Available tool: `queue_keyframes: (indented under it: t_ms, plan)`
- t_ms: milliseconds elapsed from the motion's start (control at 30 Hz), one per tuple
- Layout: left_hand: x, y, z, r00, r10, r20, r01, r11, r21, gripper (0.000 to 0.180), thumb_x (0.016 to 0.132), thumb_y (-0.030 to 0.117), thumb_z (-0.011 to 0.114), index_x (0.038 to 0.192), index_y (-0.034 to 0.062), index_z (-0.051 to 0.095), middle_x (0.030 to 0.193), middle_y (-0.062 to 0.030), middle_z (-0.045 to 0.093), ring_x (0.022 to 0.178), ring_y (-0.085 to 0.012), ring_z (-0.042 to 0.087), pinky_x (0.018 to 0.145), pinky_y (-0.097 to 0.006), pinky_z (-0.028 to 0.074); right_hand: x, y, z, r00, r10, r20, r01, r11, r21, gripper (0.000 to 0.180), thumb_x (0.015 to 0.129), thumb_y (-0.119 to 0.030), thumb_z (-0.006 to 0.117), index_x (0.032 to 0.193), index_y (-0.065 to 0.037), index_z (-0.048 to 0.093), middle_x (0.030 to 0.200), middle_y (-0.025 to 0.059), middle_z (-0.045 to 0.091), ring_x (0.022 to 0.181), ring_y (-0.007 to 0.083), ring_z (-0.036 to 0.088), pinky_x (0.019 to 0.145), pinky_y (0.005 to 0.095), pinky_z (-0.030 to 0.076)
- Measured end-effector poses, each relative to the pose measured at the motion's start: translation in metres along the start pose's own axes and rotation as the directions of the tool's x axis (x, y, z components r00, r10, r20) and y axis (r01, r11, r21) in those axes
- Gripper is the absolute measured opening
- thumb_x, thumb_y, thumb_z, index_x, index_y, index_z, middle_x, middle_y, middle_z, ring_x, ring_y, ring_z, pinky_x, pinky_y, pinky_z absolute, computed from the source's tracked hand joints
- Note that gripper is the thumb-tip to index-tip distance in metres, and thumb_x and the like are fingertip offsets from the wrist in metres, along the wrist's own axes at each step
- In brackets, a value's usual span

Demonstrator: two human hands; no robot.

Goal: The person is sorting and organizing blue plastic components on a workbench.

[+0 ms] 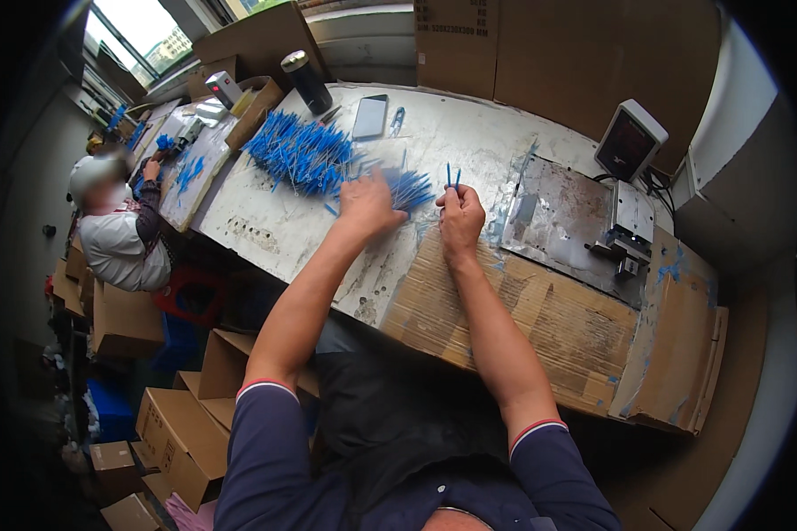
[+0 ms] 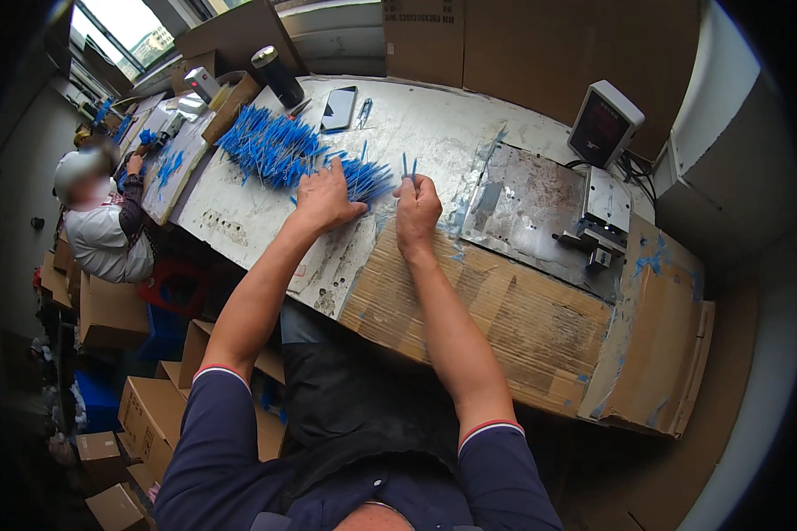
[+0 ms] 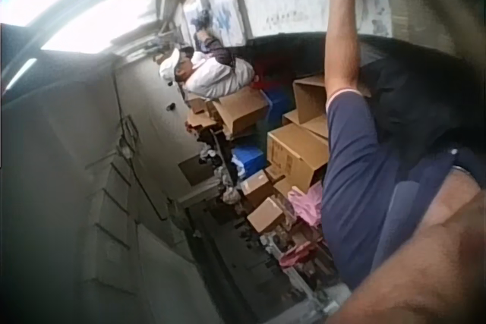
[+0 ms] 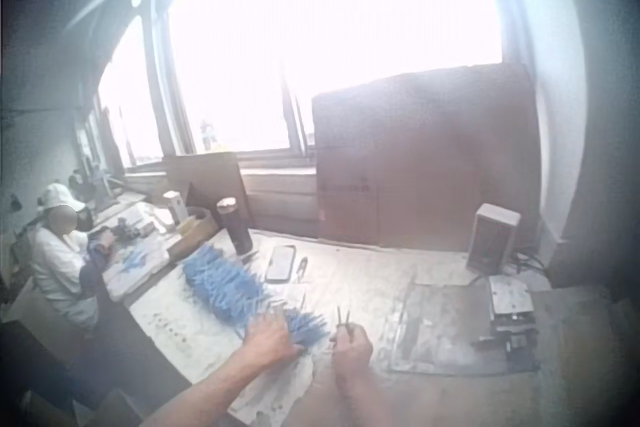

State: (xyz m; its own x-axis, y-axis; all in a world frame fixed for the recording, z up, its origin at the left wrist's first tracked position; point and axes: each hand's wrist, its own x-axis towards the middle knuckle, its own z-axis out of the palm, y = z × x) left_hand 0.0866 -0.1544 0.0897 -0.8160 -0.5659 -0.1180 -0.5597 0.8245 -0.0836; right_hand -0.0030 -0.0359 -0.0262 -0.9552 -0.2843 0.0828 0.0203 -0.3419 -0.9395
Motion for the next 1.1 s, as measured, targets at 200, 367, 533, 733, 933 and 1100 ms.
queue_keyframes:
  t_ms: [200,367,533,733,933,1100]
  plan:
    - [0.023,-0.029,0.021,0.999,0.034,-0.017,-0.037,0.989,-0.144,0.114,0.067,0.05,0.087,0.152,-0.0042,0.033,0.13,-0.0291,0.063,0.122,-0.0413,0.063,0.105,-0.047,0.049,-0.006,-0.004,0.012,1.0,-0.005,-0.024,0.006,0.999,0.039,0.015,0.101,-0.015,0.062,0.105,-0.001,0.063,0.078,0.0007,0.064,0.056,0.0025,0.045,0.049,0.0207,0.033]
    - [0.035,-0.026,0.009,0.999,0.006,0.05,0.008,0.961,-0.278,0.109,0.067,0.036,0.086,0.153,-0.0049,0.034,0.137,-0.0289,0.059,0.127,-0.0413,0.059,0.108,-0.045,0.047,-0.006,-0.006,0.003,1.0,0.023,-0.019,-0.023,1.0,0.004,0.015,0.1,-0.015,0.065,0.104,-0.001,0.064,0.078,0.0008,0.064,0.056,0.0027,0.045,0.048,0.0213,0.034]
    - [0.028,-0.054,-0.01,0.999,-0.017,-0.036,-0.014,0.691,-0.723,0.104,0.065,0.024,0.089,0.152,-0.0068,0.039,0.137,-0.0267,0.06,0.125,-0.0333,0.061,0.107,-0.037,0.047,-0.008,-0.012,0.005,0.997,0.069,0.029,-0.069,0.998,-0.013,0.018,0.097,-0.016,0.064,0.099,0.001,0.067,0.078,0.0047,0.069,0.072,0.011,0.061,0.068,0.0284,0.049]
    - [0.017,-0.06,-0.015,0.993,0.033,0.114,0.104,0.223,-0.969,0.105,0.068,0.018,0.09,0.154,-0.0081,0.034,0.131,-0.0199,0.063,0.112,-0.0245,0.065,0.102,-0.035,0.05,-0.011,-0.023,0.006,0.999,0.032,0.017,-0.032,0.999,0.02,0.018,0.097,-0.016,0.065,0.099,0.002,0.067,0.083,0.0053,0.069,0.073,0.0108,0.061,0.068,0.0274,0.049]
    - [0.01,-0.046,0.01,0.987,0.162,0.023,0.009,0.083,-0.997,0.113,0.07,0.015,0.089,0.158,-0.0103,0.023,0.138,-0.0196,0.058,0.122,-0.0237,0.059,0.111,-0.034,0.043,-0.009,-0.024,0.005,0.988,0.121,0.099,-0.136,0.978,0.158,0.021,0.097,-0.014,0.065,0.107,0.003,0.069,0.088,0.0037,0.07,0.074,0.0093,0.061,0.067,0.0251,0.048]
    - [0.013,-0.029,0.012,0.982,0.185,-0.039,-0.07,0.165,-0.984,0.114,0.071,0.013,0.089,0.158,-0.0109,0.019,0.139,-0.0192,0.057,0.124,-0.0225,0.057,0.11,-0.033,0.042,-0.012,-0.039,0.007,0.97,0.153,0.191,-0.18,0.975,0.133,0.019,0.097,-0.013,0.067,0.105,0.003,0.072,0.087,0.0003,0.069,0.072,0.0037,0.055,0.061,0.0218,0.043]
